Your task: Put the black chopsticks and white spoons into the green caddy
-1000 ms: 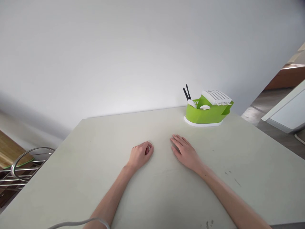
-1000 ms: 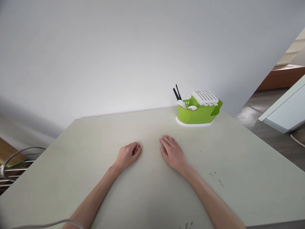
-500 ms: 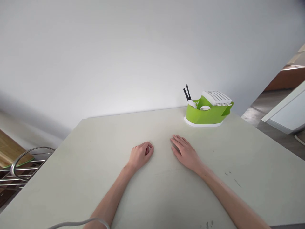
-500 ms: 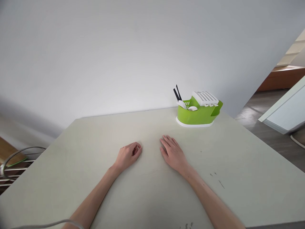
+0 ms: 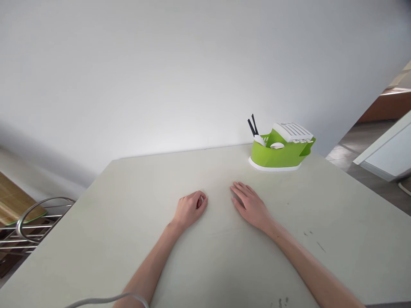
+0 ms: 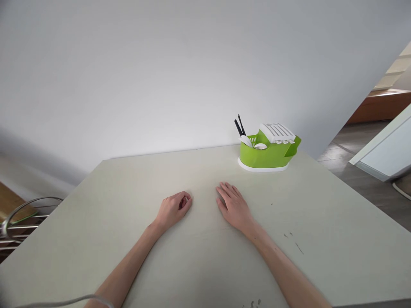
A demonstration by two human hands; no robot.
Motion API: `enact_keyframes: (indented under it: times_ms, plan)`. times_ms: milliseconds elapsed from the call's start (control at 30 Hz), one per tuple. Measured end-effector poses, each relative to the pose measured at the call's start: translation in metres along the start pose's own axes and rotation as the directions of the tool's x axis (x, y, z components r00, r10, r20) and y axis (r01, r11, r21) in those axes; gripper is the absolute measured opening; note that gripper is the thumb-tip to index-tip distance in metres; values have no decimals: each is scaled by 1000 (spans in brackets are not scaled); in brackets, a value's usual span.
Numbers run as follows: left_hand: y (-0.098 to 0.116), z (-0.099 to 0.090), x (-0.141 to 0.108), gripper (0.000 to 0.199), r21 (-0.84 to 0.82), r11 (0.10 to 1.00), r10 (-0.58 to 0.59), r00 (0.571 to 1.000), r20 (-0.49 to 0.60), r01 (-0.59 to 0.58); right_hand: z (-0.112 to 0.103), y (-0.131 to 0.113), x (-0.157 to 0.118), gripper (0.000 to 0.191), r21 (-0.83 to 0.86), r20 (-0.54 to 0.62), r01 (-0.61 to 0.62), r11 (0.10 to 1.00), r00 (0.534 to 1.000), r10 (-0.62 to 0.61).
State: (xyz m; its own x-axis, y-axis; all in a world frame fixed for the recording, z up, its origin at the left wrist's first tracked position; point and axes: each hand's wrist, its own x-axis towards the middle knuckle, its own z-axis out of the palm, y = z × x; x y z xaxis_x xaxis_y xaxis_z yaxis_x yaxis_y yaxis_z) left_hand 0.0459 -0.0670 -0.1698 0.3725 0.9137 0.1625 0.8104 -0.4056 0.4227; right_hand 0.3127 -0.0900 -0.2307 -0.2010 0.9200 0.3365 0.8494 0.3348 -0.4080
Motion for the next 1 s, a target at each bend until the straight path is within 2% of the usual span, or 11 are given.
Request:
enact_keyframes:
  times_ms: [367,533,700,767,867,1000]
  plan:
    - [-3,2,1,20,-7,1000,-1,1000,-1,1,-1,3,1,52,5,1,4,1000,1000,-4]
    - [-4,3,1,22,-10,1000,9,1000,2,-9,-1,15,2,51,25,-26,-1,1000,1000,1]
    - [-4,3,2,21,-19,1000,9,1000,2,-9,-19,53,0,48,62,-157,-85,994,983,94]
    - [-4,3,2,21,-22,1000,9,1000,3,-9,-33,74,-1,45,80,-260,-149,986,951,165]
    - [-5,4,2,21,-24,1000,8,1000,-1,-8,-59,105,0,48,130,-421,-253,959,861,284]
    - [-6,4,2,20,-23,1000,11,1000,-2,-11,-94,141,6,63,110,-466,-323,940,819,336]
